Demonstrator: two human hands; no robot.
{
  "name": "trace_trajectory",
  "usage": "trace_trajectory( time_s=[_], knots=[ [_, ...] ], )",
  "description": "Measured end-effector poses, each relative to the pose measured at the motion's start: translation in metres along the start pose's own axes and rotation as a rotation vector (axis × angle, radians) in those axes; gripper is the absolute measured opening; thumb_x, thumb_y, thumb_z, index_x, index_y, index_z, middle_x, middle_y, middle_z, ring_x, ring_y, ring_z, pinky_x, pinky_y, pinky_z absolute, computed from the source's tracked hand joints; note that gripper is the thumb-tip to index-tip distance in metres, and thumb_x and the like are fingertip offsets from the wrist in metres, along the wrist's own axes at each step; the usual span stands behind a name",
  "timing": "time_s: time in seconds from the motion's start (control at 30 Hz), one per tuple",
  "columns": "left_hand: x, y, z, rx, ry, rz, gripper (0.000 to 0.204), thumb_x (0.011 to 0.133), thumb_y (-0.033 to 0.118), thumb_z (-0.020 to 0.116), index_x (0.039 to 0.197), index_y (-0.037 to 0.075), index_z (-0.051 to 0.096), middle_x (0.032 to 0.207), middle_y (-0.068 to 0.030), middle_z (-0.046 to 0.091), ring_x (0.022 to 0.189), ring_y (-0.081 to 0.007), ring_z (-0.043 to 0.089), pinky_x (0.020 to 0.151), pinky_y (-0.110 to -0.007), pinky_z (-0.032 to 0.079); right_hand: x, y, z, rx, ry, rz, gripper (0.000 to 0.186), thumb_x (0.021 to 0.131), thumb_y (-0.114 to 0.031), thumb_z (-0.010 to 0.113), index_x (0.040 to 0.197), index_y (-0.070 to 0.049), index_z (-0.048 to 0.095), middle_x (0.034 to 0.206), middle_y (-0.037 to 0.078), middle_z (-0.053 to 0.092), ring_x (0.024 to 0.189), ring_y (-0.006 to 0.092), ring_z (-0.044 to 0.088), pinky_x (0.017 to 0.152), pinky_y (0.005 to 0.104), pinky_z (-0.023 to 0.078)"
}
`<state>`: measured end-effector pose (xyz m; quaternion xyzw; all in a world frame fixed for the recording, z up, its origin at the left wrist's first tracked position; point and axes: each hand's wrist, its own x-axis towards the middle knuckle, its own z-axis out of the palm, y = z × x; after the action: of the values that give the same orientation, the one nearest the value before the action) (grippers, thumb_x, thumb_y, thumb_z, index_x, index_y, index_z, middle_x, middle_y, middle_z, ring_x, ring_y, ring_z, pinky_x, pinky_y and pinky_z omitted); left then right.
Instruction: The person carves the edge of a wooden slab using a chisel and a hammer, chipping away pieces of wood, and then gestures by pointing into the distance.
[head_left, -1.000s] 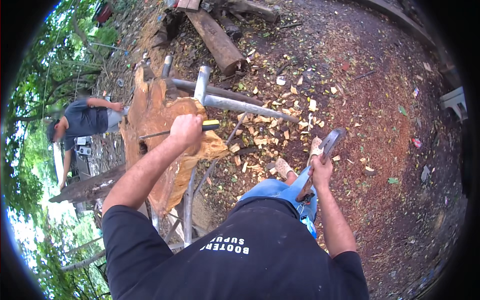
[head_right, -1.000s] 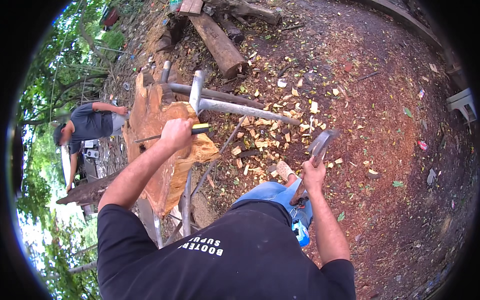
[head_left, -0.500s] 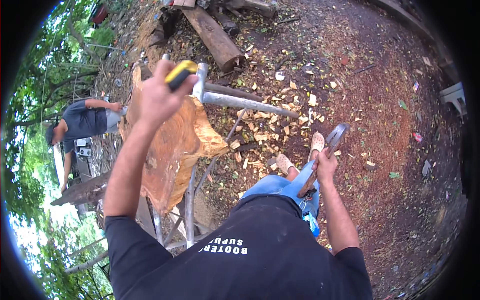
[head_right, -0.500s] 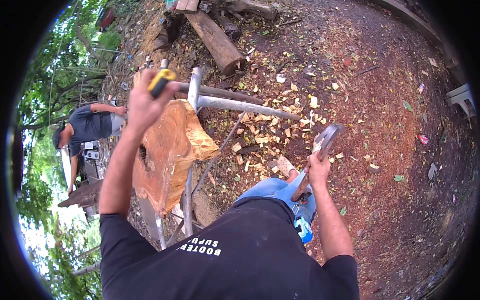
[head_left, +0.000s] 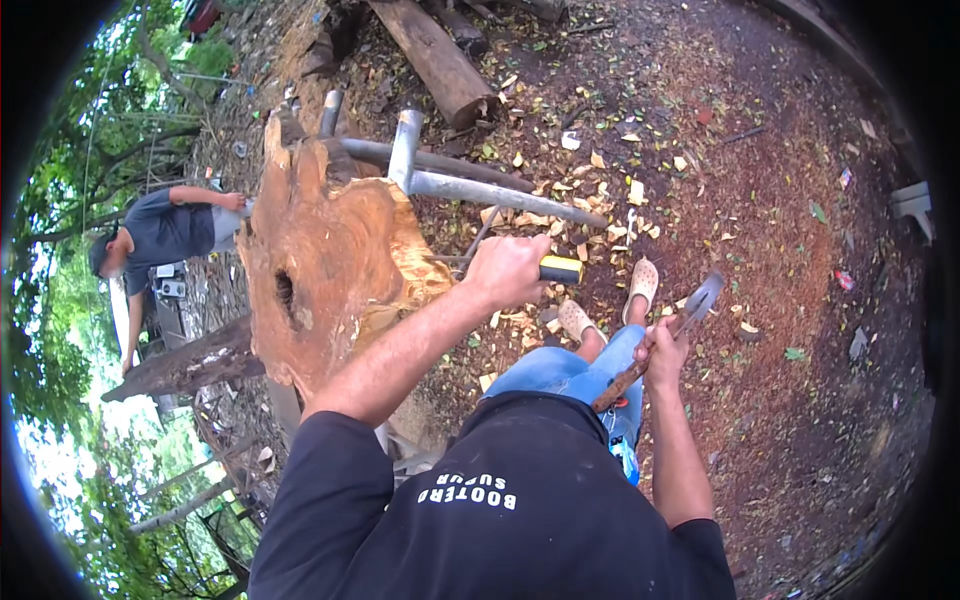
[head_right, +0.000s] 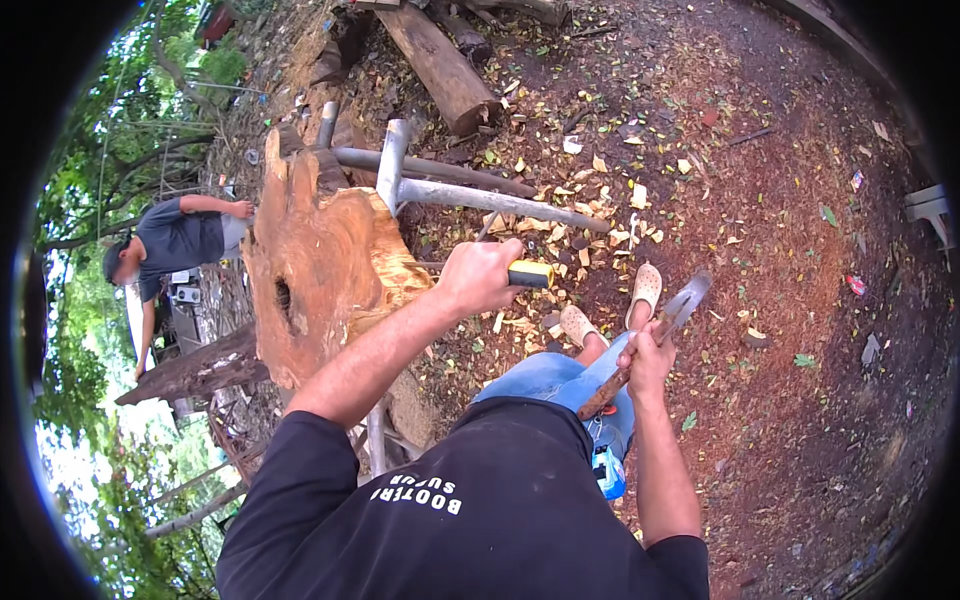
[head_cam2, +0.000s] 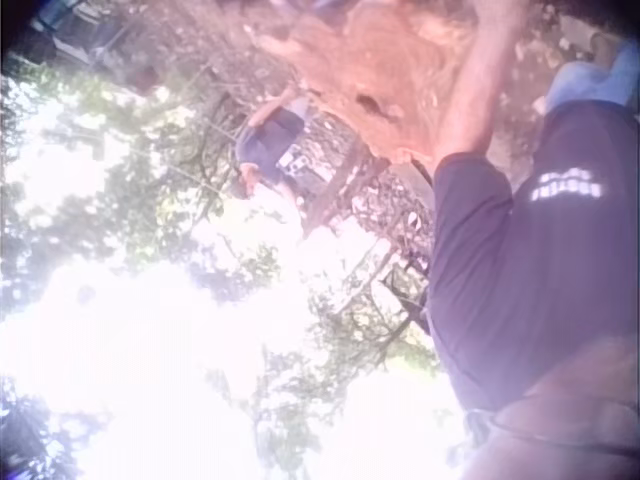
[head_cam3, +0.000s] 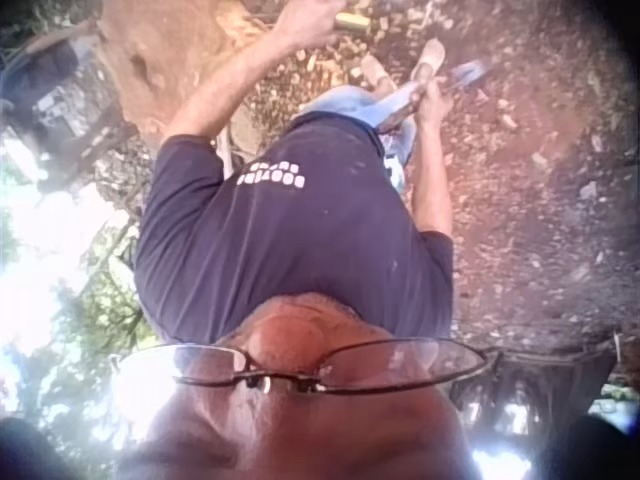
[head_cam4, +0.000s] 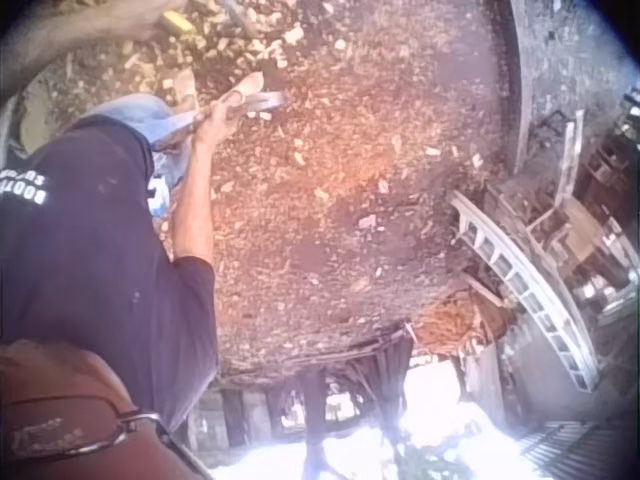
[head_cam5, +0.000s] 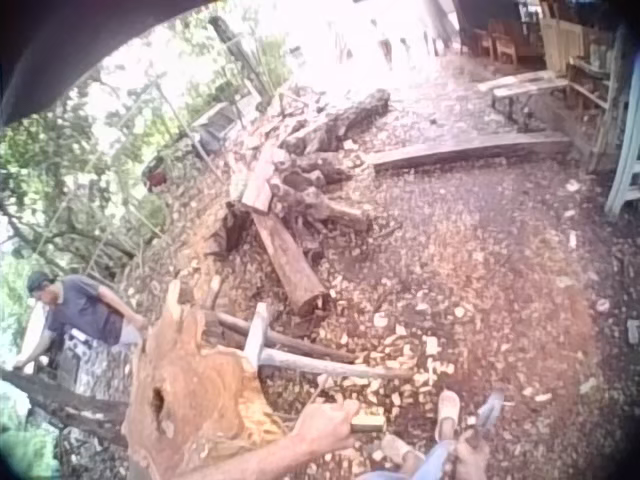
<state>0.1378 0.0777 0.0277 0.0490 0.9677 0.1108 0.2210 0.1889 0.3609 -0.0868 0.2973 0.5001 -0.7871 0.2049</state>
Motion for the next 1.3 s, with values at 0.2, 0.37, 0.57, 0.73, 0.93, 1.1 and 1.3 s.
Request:
trace_trajectory(
  time_s=[0.2, 0.37, 0.57, 0.73, 0.93, 1.1, 1.3],
  knots=[
    [0.004, -0.005, 0.002, -0.069, 0.354, 0.034, 0.032, 0.072, 0.017, 0.076, 0.091, 0.008, 0.053, 0.073, -0.0125, 0.065, 0.072, -0.0334, 0.068, 0.065, -0.046, 0.054, 0.003, -0.014, 0.003, 0.021, -0.046, -0.033, 0.012, 0.084, -0.004, 0.052, 0.083, -0.01, 0.043, 0.06, 0.001, 0.043, 0.041, 0.0135, 0.044, 0.041, 0.0298, 0.044],
    [0.006, -0.008, -0.001, -0.13, 0.496, -0.027, 0.029, 0.072, 0.017, 0.076, 0.088, 0.007, 0.054, 0.072, -0.0131, 0.065, 0.07, -0.0339, 0.068, 0.062, -0.046, 0.054, -0.007, -0.049, 0.026, 0.118, -0.171, -0.125, 0.011, 0.085, -0.005, 0.052, 0.082, -0.008, 0.042, 0.059, 0.002, 0.043, 0.041, 0.0129, 0.044, 0.043, 0.0306, 0.045],
    [0.007, -0.01, -0.005, -0.111, 0.46, -0.083, 0.028, 0.074, 0.018, 0.076, 0.088, 0.007, 0.055, 0.073, -0.0135, 0.065, 0.071, -0.0343, 0.068, 0.062, -0.047, 0.054, -0.024, -0.072, 0.069, 0.085, -0.313, -0.188, 0.007, 0.086, -0.005, 0.051, 0.085, -0.005, 0.045, 0.06, 0.001, 0.045, 0.041, 0.012, 0.044, 0.043, 0.0291, 0.045],
    [0.009, -0.005, -0.001, -0.102, 0.431, -0.063, 0.027, 0.074, 0.019, 0.075, 0.087, 0.007, 0.055, 0.074, -0.0135, 0.066, 0.072, -0.0343, 0.068, 0.062, -0.047, 0.054, -0.016, -0.037, 0.115, -0.682, -0.466, -0.24, 0.008, 0.082, -0.004, 0.057, 0.087, -0.008, 0.052, 0.063, -0.001, 0.049, 0.046, 0.0082, 0.048, 0.041, 0.0253, 0.039],
    [-0.005, -0.009, 0.007, -0.133, 0.463, -0.023, 0.024, 0.07, 0.011, 0.073, 0.083, 0.009, 0.053, 0.075, -0.0101, 0.064, 0.072, -0.0316, 0.067, 0.064, -0.044, 0.054, -0.018, -0.043, 0.082, -0.291, -0.398, -0.042, 0.007, 0.082, 0.0, 0.051, 0.08, -0.006, 0.047, 0.063, 0.002, 0.05, 0.044, 0.0102, 0.047, 0.037, 0.0272, 0.038],
    [-0.002, -0.002, 0.006, -0.106, 0.464, 0.003, 0.025, 0.069, 0.011, 0.074, 0.082, 0.009, 0.053, 0.073, -0.0093, 0.062, 0.07, -0.0301, 0.067, 0.063, -0.043, 0.053, -0.029, 0.009, 0.093, -0.399, -0.362, -0.189, 0.007, 0.081, 0.001, 0.049, 0.084, -0.005, 0.047, 0.061, 0.002, 0.048, 0.042, 0.0119, 0.047, 0.037, 0.0272, 0.041],
    [-0.011, -0.014, 0.014, -0.092, 0.478, 0.042, 0.025, 0.069, 0.012, 0.075, 0.081, 0.009, 0.052, 0.071, -0.01, 0.061, 0.068, -0.0301, 0.066, 0.061, -0.042, 0.053, -0.034, -0.008, 0.088, -0.268, -0.298, -0.121, 0.009, 0.082, -0.001, 0.053, 0.089, -0.003, 0.059, 0.06, 0.003, 0.053, 0.044, 0.0146, 0.052, 0.043, 0.0258, 0.043]
  ],
)
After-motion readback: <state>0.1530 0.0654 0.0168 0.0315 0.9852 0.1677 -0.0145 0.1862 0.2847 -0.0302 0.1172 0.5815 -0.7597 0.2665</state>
